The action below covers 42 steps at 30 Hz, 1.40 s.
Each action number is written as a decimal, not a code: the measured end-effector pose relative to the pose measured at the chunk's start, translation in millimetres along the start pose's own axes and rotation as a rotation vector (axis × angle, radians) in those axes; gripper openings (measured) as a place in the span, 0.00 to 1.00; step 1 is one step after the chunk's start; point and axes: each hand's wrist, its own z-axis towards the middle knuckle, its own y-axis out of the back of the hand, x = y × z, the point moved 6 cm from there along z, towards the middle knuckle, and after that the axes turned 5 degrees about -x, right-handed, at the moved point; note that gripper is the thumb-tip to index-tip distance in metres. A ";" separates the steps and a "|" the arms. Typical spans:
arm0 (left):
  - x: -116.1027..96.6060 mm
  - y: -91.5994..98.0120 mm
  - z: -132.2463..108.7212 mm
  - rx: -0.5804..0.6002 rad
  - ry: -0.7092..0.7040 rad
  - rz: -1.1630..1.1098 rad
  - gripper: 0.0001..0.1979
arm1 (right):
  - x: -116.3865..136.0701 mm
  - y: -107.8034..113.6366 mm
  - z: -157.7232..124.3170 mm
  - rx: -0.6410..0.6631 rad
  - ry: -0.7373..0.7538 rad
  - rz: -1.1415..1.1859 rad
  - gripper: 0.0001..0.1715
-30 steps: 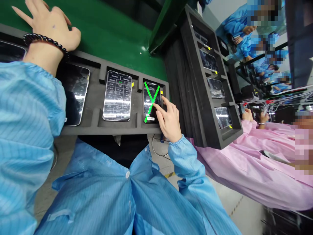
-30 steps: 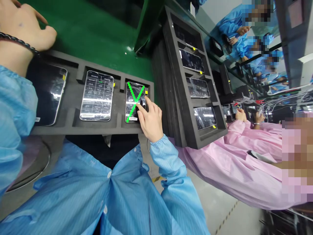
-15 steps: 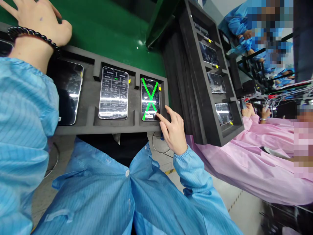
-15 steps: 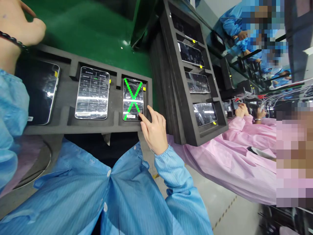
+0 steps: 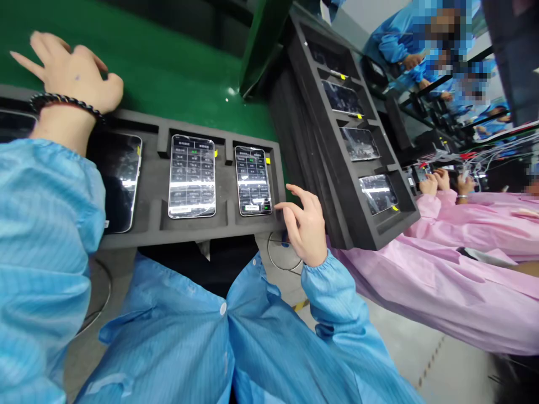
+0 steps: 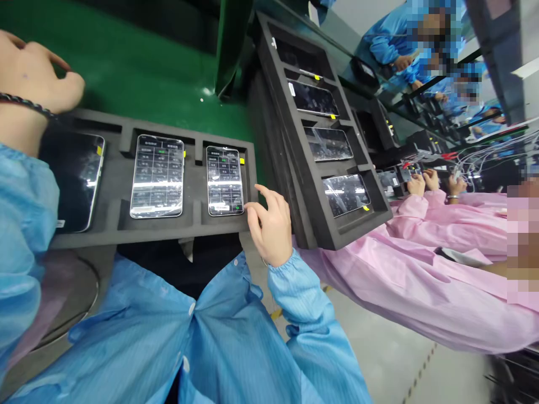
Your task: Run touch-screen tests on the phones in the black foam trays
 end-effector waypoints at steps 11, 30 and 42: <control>-8.5 12.1 -7.8 0.026 0.045 -0.307 0.31 | -5.4 -45.2 17.0 -0.082 -0.110 0.009 0.23; -126.9 4.6 -64.8 0.336 -0.441 -0.400 0.34 | -28.5 -71.9 68.6 -0.053 -0.032 0.149 0.21; -126.0 -0.5 -62.3 0.374 -0.548 -0.357 0.41 | -31.8 -73.7 67.9 -0.055 -0.035 0.176 0.22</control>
